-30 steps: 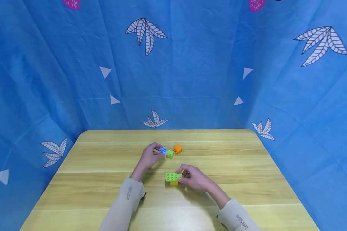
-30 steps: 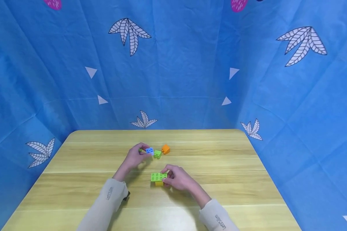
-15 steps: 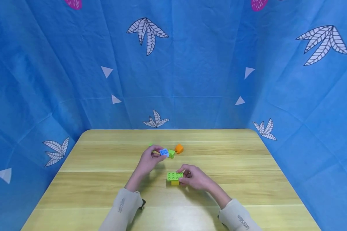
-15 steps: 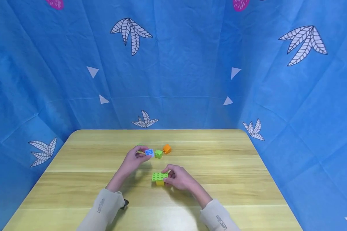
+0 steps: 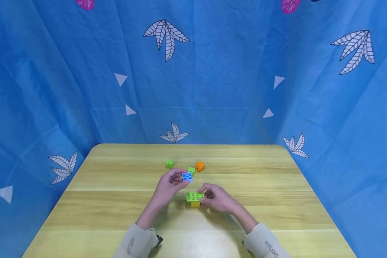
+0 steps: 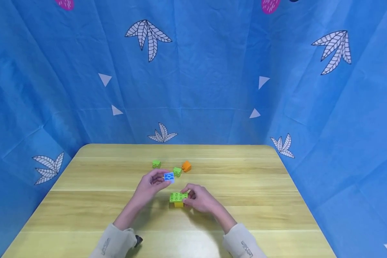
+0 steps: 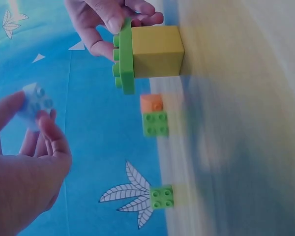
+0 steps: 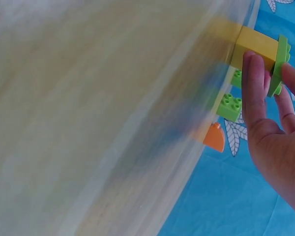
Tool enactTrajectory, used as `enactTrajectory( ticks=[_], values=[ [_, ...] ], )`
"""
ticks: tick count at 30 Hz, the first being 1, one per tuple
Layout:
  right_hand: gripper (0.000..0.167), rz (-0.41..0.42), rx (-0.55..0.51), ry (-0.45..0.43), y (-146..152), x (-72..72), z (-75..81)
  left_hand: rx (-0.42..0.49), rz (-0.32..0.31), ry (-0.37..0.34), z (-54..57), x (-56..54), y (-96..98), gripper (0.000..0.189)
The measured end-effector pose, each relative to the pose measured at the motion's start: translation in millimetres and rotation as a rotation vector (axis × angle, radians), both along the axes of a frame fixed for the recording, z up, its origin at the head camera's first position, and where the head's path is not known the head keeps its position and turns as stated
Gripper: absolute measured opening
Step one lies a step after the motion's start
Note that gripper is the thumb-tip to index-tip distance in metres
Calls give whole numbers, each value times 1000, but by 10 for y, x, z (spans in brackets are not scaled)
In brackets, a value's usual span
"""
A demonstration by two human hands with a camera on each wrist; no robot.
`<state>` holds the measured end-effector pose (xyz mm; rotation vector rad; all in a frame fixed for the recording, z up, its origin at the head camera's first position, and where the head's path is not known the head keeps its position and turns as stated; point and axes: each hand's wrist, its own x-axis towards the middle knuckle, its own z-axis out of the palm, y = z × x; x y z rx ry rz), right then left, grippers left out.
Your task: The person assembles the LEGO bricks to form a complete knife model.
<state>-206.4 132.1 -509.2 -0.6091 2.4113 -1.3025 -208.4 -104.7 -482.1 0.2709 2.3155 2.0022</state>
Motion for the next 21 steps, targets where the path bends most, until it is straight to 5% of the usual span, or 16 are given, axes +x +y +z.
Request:
enactTrajectory(
  ticks=[6, 14, 21],
  values=[
    [25, 6, -4, -6, 6, 12, 11, 12, 38, -1, -27, 109, -30, 36],
    [22, 6, -1, 3, 30, 10, 44, 96, -1, -90, -83, 177, -45, 35],
    [22, 10, 6, 2, 18, 0, 10, 61, -8, -58, -145, 205, -80, 37]
  ],
)
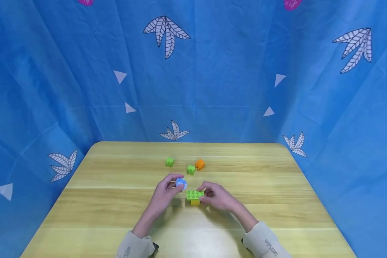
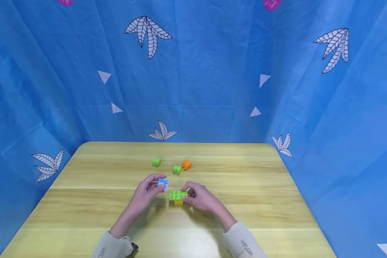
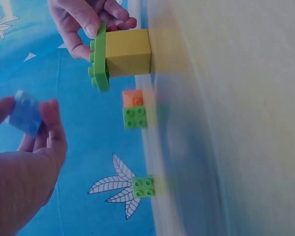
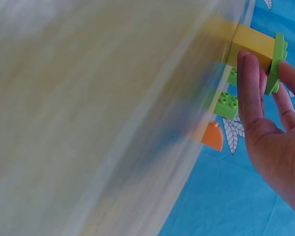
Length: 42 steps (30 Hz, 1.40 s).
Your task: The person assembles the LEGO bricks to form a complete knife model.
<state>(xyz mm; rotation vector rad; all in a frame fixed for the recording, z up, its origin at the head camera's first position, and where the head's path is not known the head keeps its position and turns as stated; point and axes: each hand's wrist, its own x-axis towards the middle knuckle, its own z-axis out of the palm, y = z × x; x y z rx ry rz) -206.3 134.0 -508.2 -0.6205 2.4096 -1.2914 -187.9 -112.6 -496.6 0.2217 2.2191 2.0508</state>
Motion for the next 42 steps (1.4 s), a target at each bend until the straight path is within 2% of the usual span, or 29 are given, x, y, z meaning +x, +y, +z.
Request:
enactTrajectory(
  ticks=[4, 10, 19, 25, 33, 42],
  values=[
    [23, 3, 4, -1, -9, 3, 3, -34, 11, 21, -11, 4, 4, 40],
    [24, 5, 15, -8, -26, 19, 41, -33, 19, 19, -23, 3, 21, 37],
    [33, 2, 4, -19, 23, 50, 49, -124, -17, 67, -79, -10, 61, 35],
    [39, -18, -38, -62, 92, 54, 33, -165, -41, 113, -114, -29, 83, 35],
    [35, -11, -99, -123, 97, 23, 18, -222, -88, 114, -100, -40, 130, 37],
    [30, -21, -129, -163, 59, 14, 6, -311, -109, 144, -102, -82, 186, 41]
  ],
)
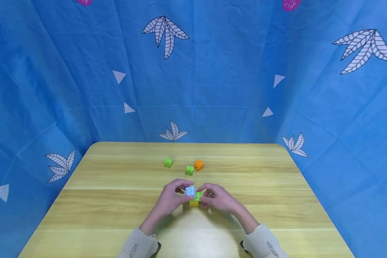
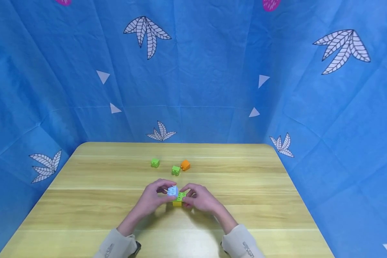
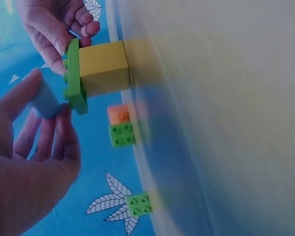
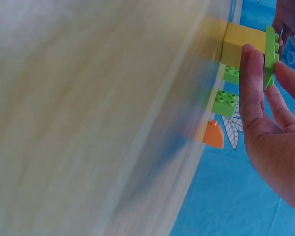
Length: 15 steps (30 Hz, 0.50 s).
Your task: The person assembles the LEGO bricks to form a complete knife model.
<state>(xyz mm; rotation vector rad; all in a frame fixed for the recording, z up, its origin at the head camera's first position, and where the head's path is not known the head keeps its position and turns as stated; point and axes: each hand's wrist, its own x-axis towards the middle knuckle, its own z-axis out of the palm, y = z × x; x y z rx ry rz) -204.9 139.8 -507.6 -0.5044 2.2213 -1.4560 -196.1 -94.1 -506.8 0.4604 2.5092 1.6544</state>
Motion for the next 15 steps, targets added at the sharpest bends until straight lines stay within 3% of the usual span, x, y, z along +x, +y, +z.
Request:
enactTrajectory(
  ticks=[15],
  values=[
    [29, -13, -13, -3, -21, 16, 32, -62, -16, -1, -15, -43, 79, 32]
  ],
)
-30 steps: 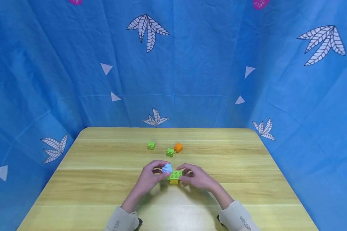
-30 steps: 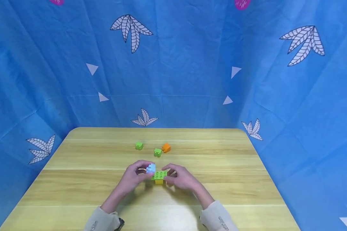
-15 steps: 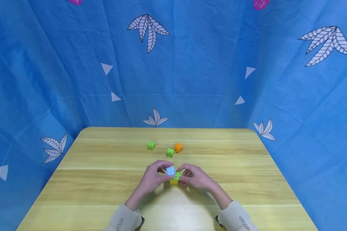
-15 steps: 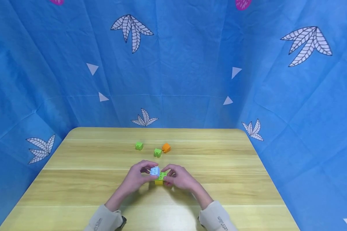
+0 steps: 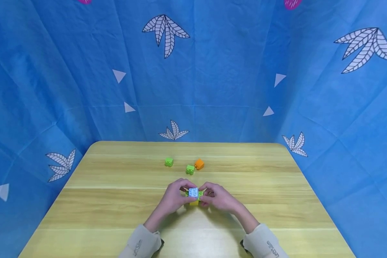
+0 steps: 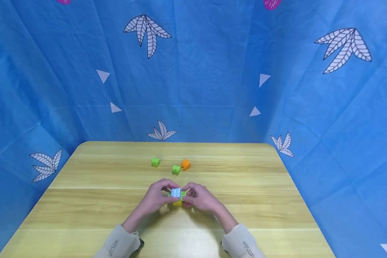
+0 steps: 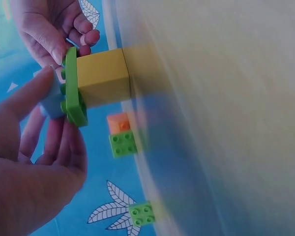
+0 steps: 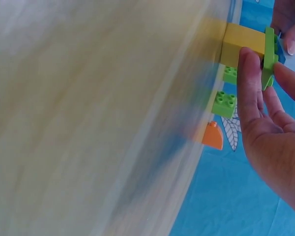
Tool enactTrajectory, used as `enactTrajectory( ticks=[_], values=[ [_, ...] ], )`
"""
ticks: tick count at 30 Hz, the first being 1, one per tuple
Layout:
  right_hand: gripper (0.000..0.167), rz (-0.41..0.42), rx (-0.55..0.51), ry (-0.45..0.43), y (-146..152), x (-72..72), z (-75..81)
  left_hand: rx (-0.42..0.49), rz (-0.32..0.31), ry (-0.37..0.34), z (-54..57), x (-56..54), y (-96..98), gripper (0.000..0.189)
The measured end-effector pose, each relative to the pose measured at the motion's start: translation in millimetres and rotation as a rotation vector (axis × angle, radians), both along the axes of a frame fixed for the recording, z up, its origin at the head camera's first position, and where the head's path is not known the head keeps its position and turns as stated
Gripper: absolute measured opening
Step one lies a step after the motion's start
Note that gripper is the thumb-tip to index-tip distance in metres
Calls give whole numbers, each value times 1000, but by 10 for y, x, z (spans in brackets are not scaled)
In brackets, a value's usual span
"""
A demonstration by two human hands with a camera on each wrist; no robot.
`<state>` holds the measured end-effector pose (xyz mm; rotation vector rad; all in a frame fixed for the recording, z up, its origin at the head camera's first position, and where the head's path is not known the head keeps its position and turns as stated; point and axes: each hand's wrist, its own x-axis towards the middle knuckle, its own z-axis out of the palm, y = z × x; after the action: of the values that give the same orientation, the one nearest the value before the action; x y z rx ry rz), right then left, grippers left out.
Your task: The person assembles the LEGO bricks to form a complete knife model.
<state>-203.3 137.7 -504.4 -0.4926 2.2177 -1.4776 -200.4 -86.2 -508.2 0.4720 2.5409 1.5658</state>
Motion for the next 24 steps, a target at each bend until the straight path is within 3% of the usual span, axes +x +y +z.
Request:
enactTrajectory(
  ticks=[24],
  values=[
    [26, -2, 1, 8, -2, 0, 5, -30, 35, -44, -5, -35, 43, 32]
  ],
)
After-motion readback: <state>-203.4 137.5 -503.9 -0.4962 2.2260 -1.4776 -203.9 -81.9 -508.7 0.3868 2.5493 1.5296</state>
